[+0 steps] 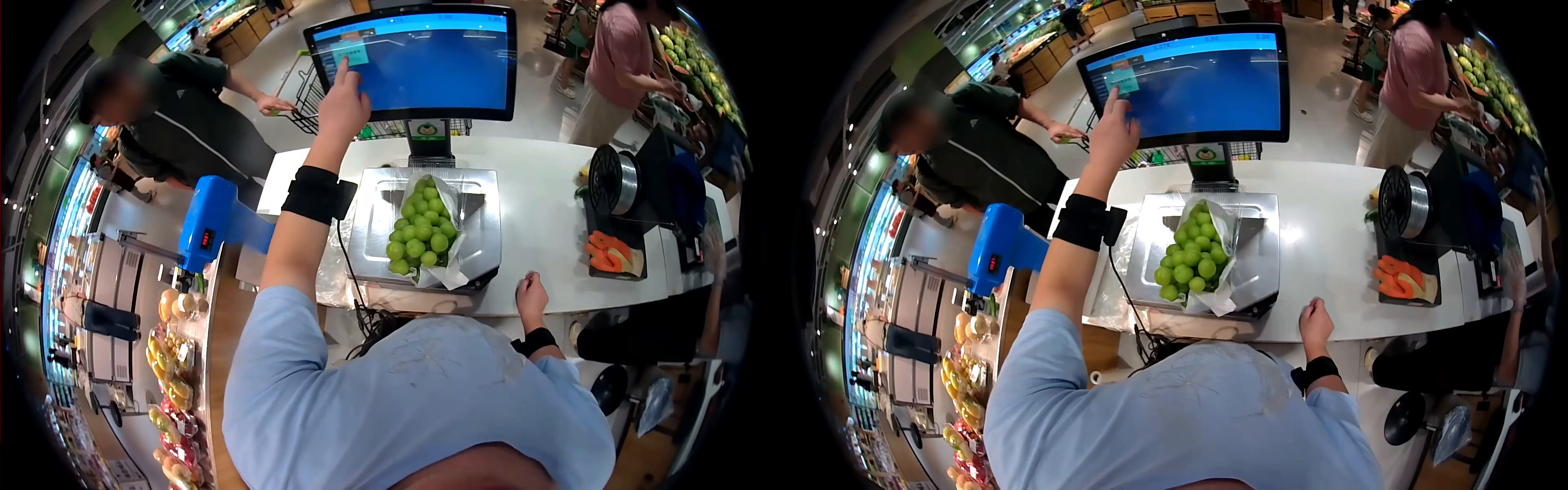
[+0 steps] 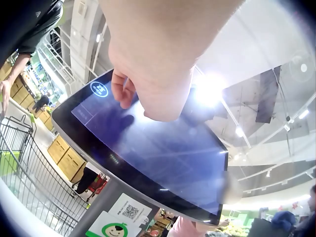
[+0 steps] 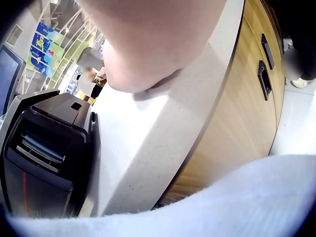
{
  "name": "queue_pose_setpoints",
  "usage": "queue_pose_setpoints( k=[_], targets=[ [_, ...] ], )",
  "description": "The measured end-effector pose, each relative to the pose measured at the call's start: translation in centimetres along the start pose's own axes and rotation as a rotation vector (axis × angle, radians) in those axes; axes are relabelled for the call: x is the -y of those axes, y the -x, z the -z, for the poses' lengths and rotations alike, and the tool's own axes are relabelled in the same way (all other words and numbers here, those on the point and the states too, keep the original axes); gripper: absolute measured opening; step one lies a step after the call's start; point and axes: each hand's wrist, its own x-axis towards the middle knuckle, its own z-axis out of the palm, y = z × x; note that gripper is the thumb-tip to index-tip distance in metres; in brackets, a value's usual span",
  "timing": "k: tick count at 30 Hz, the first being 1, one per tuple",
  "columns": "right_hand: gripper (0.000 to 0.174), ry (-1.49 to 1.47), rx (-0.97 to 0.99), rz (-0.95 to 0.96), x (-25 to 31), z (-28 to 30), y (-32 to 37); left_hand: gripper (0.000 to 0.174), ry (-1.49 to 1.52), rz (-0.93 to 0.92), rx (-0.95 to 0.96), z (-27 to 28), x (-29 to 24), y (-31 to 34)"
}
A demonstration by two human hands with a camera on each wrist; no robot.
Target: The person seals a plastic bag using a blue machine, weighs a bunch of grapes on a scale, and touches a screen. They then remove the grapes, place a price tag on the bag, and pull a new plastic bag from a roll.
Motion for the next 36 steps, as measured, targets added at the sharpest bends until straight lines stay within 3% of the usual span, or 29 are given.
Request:
queue_pose_setpoints(
  k=[4,7,9,13,15,16,21,24,30,32,36],
  targets=[
    [0.013,0.016,-0.018,0.01,-0.4,-0.4,-0.1,0.023,-0.033,0.018,0.062,0.0,-0.2,-0.1],
    [0.011,0.021,-0.036,0.016,-0.4,-0.4,-0.1,0.025,-0.005,0.033,0.001,0.0,-0.1,0.1],
    [0.011,0.025,-0.04,0.012,-0.4,-0.4,-0.1,0.019,0.114,0.069,-0.117,0.3,-0.1,0.8],
    [0.013,0.002,-0.039,0.007,-0.1,-0.2,0.0,0.014,0.318,0.165,-0.054,1.4,-0.7,3.8],
    [0.014,-0.012,-0.021,-0.004,0.0,0.1,0.0,0.029,0.727,0.372,-0.064,3.6,-2.7,6.0],
    [0.014,-0.003,-0.004,-0.014,0.1,0.2,-0.1,0.029,0.723,0.378,-0.065,4.7,-3.3,7.2],
    [0.018,0.038,0.034,-0.038,-0.1,-0.5,-0.4,0.06,0.889,0.722,-0.053,7.1,-4.9,13.6],
    [0.02,0.039,-0.022,0.047,-1.0,-0.6,0.3,0.061,1.047,0.902,-0.092,4.8,-2.8,18.5],
    [0.022,0.032,0.013,0.042,-0.7,-0.2,0.3,0.044,0.907,0.994,-0.287,4.2,-3.6,22.1],
    [0.021,0.036,0.061,0.007,0.0,0.2,-0.1,0.045,1.013,1.103,-0.367,4.2,-4.1,22.7],
    [0.023,0.029,0.029,0.043,-0.6,-0.4,-0.1,0.045,1.172,1.132,-0.357,3.6,-4.3,24.4]
  ],
)
